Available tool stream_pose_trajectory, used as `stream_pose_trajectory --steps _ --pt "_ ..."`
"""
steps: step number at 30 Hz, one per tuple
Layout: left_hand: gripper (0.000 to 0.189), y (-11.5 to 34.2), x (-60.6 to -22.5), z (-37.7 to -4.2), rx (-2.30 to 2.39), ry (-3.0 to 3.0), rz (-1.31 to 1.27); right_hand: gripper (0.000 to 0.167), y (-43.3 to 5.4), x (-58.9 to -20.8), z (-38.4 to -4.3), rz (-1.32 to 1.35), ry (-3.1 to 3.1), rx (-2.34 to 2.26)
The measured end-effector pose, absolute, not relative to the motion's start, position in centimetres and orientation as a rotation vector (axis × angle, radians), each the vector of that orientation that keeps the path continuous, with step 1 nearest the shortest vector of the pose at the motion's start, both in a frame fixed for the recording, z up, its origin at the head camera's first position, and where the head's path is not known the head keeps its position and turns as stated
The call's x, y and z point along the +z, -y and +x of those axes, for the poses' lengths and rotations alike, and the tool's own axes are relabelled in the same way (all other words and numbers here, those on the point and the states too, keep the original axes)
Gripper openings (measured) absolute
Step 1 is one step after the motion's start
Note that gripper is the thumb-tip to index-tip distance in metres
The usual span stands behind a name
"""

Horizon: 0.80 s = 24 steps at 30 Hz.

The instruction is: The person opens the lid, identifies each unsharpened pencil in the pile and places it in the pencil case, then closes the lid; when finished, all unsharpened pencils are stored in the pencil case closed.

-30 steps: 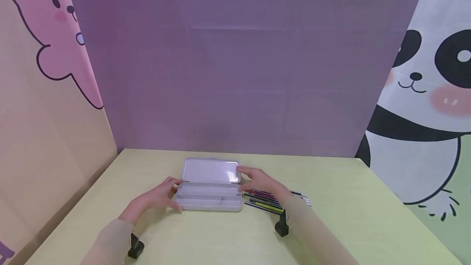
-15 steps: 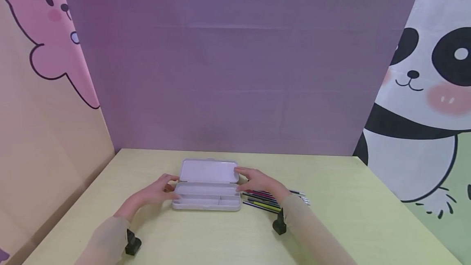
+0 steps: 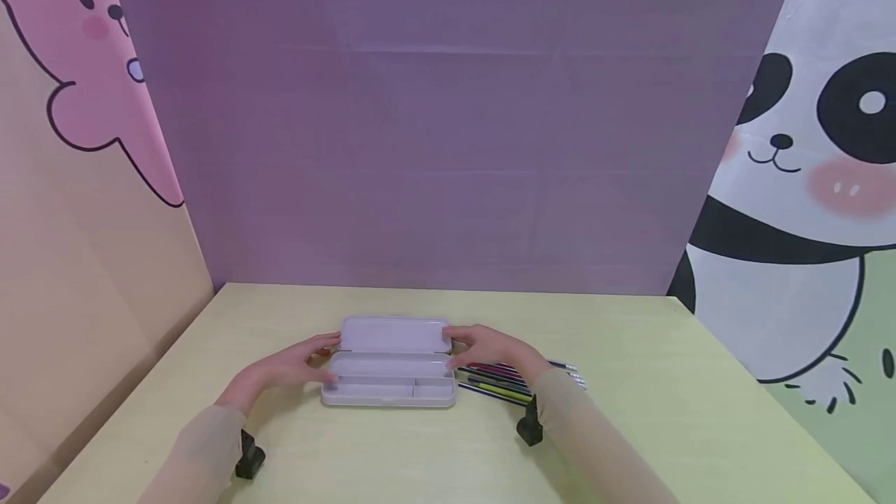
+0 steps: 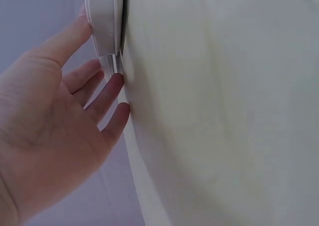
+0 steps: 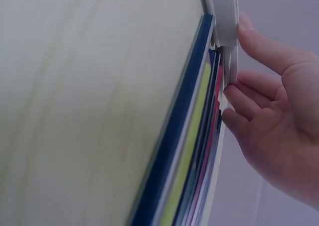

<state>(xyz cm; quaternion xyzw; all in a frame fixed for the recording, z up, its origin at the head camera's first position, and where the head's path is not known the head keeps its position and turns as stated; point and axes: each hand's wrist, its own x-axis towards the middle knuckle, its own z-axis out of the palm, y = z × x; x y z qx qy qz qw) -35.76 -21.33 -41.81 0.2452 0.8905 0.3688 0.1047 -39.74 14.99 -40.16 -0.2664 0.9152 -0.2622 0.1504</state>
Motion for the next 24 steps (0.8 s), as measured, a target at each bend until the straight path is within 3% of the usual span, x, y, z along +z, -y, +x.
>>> stream_pose_trajectory --steps 9,24 --pt "0.08 21.0 -41.5 -35.6 1.06 -2.645 0.7 0.067 -14.7 -39.7 -39.5 -0.794 -2.678 -0.638" --pt "0.067 20.7 -42.0 -35.3 1.121 -2.746 0.759 0.061 -14.5 -40.1 -38.5 -0.851 -2.762 -0.92"
